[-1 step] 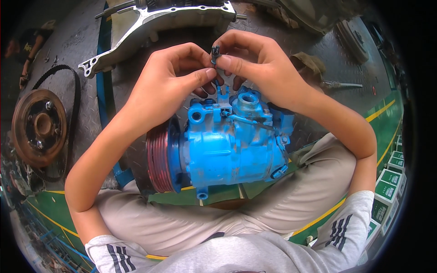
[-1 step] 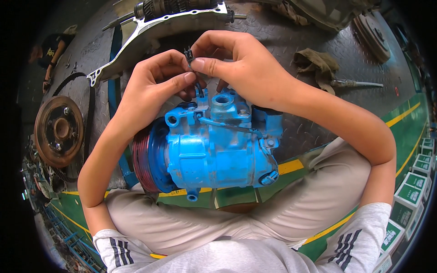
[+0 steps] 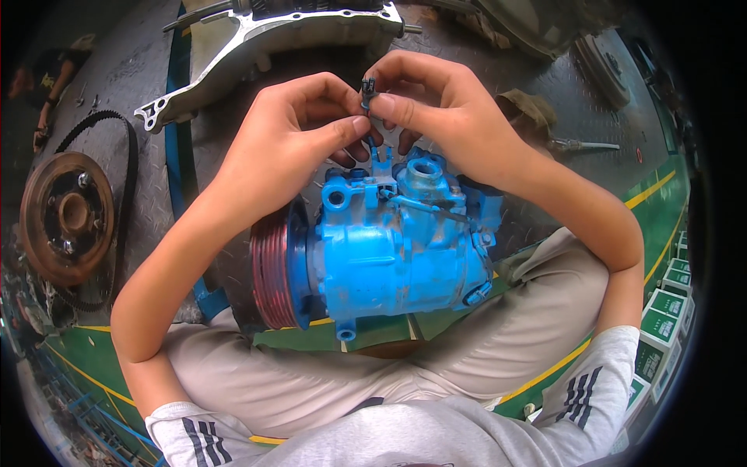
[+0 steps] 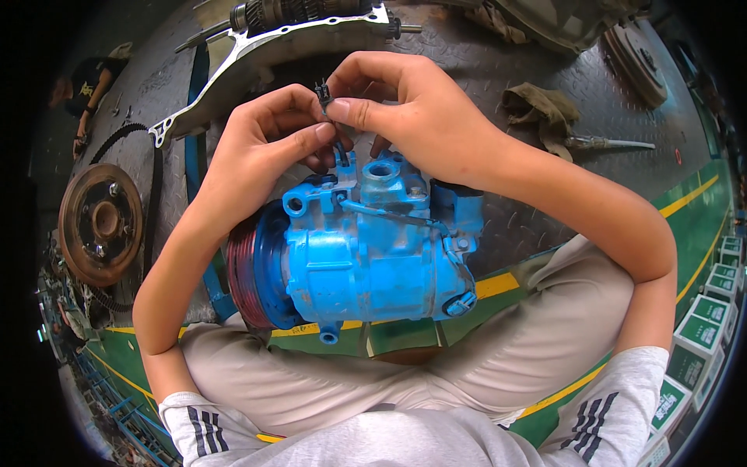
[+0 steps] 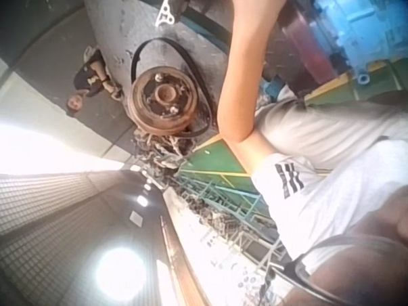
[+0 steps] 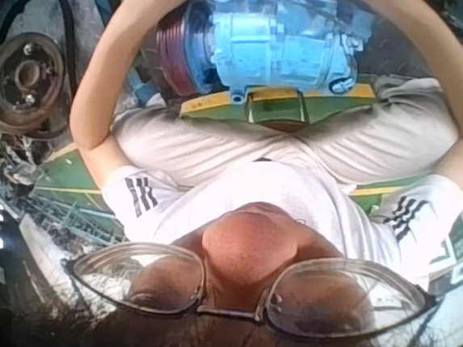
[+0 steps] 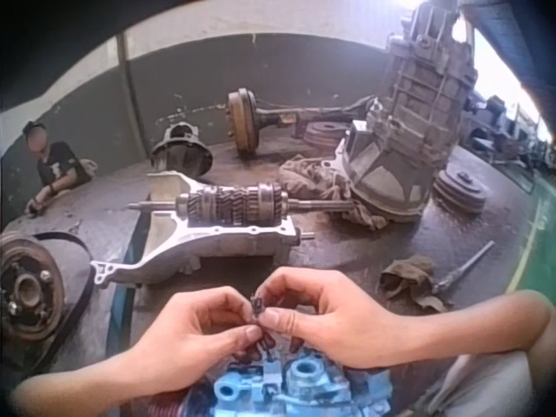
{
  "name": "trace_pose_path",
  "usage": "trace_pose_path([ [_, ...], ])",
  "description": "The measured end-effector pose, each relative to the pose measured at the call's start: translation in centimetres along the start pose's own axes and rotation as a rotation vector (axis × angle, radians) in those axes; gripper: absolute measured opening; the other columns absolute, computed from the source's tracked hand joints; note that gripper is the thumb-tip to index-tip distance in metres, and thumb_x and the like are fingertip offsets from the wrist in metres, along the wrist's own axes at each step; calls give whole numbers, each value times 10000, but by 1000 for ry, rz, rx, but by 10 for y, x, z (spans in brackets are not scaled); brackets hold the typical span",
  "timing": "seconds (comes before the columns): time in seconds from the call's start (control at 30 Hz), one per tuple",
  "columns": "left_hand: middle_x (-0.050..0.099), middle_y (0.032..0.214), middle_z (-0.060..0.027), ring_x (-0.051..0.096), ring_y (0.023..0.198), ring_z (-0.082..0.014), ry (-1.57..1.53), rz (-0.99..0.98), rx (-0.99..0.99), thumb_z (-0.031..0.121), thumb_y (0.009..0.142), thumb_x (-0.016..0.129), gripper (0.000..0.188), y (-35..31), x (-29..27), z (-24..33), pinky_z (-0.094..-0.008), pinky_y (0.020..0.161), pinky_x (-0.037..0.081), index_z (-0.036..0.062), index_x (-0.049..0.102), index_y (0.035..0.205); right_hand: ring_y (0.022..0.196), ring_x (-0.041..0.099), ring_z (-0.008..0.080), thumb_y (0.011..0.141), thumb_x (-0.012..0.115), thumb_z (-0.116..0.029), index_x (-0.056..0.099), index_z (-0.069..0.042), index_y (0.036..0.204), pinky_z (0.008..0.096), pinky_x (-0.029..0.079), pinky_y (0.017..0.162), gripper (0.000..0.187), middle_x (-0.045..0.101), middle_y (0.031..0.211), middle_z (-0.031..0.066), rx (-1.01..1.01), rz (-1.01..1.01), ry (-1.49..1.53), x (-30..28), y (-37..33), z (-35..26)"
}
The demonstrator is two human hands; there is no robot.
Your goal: The person fits a gear assembly into a metal housing and then handles a blue compressor unit, touching its ports and a small electrical connector by hand.
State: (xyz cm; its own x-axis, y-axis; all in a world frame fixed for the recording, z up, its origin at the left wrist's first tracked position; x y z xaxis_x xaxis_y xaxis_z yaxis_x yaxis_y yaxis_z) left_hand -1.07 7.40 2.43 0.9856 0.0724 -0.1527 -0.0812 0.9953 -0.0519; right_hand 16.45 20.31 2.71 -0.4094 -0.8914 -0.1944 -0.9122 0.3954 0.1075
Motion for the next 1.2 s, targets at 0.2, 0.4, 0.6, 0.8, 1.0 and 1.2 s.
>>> trace_pose_path([
  [0.2, 761, 946, -40, 687, 821, -68, -5, 19, 12, 132, 1016, 743, 136, -1, -2, -2, -222, 754, 554, 21, 680, 1065, 970, 651, 101, 1047, 715, -193, 641, -19, 1260, 279, 576, 776, 284, 662, 1083, 34, 1, -10, 53, 4, 0, 1],
  [0.4, 750, 900, -42, 658, 785, -73, -5, 13, 11, 127, 1008, 734, 164, -2, -2, 0, -225, 721, 520, -17, 704, 1080, 986, 648, 116, 1046, 701, -138, 645, -13, 1233, 278, 558, 841, 232, 657, 1080, 34, -33, -23, -5, 5, 1, 0],
  [0.6, 736, 889, -51, 650, 785, -87, -53, 10, -8, 114, 1012, 727, 181, -3, -3, 3, -229, 729, 527, -50, 706, 1087, 1022, 661, 119, 1038, 710, -119, 655, -8, 1211, 282, 560, 885, 212, 672, 1096, 42, -25, -19, -47, 5, 2, -2],
  [0.8, 736, 899, -54, 674, 820, -94, -65, 12, -35, 112, 1011, 727, 182, -3, -2, 2, -237, 756, 538, -49, 705, 1094, 1012, 680, 126, 1040, 715, -153, 661, -21, 1216, 292, 587, 832, 227, 688, 1107, 44, 4, -30, 64, 3, 0, 1],
  [1.0, 763, 1013, -65, 714, 919, -121, 176, 224, 246, 138, 984, 766, 225, -4, -1, 6, -274, 879, 564, -10, 723, 1147, 1011, 680, 117, 1033, 734, -218, 675, -23, 1212, 293, 587, 810, 270, 699, 1088, 43, 21, 13, -107, 2, 2, 6],
  [1.2, 764, 1057, -40, 713, 994, -110, 230, 194, 189, 221, 991, 802, 272, -7, -4, 10, -258, 916, 565, 25, 757, 1174, 1015, 679, 140, 1015, 748, -194, 709, 22, 1161, 320, 569, 892, 263, 729, 1062, 67, 35, -9, 34, 3, 1, 4],
])
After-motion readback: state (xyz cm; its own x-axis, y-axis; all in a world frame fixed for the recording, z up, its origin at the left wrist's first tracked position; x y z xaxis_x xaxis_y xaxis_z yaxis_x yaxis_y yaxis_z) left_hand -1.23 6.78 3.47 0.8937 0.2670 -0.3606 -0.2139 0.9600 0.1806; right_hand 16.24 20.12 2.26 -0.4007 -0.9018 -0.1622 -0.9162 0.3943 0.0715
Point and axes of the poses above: each hand's wrist, its own y-axis towards the middle knuckle, its own x-axis out of the palm, z = x × y, the point moved 2 cm from there along y, towards the middle knuckle
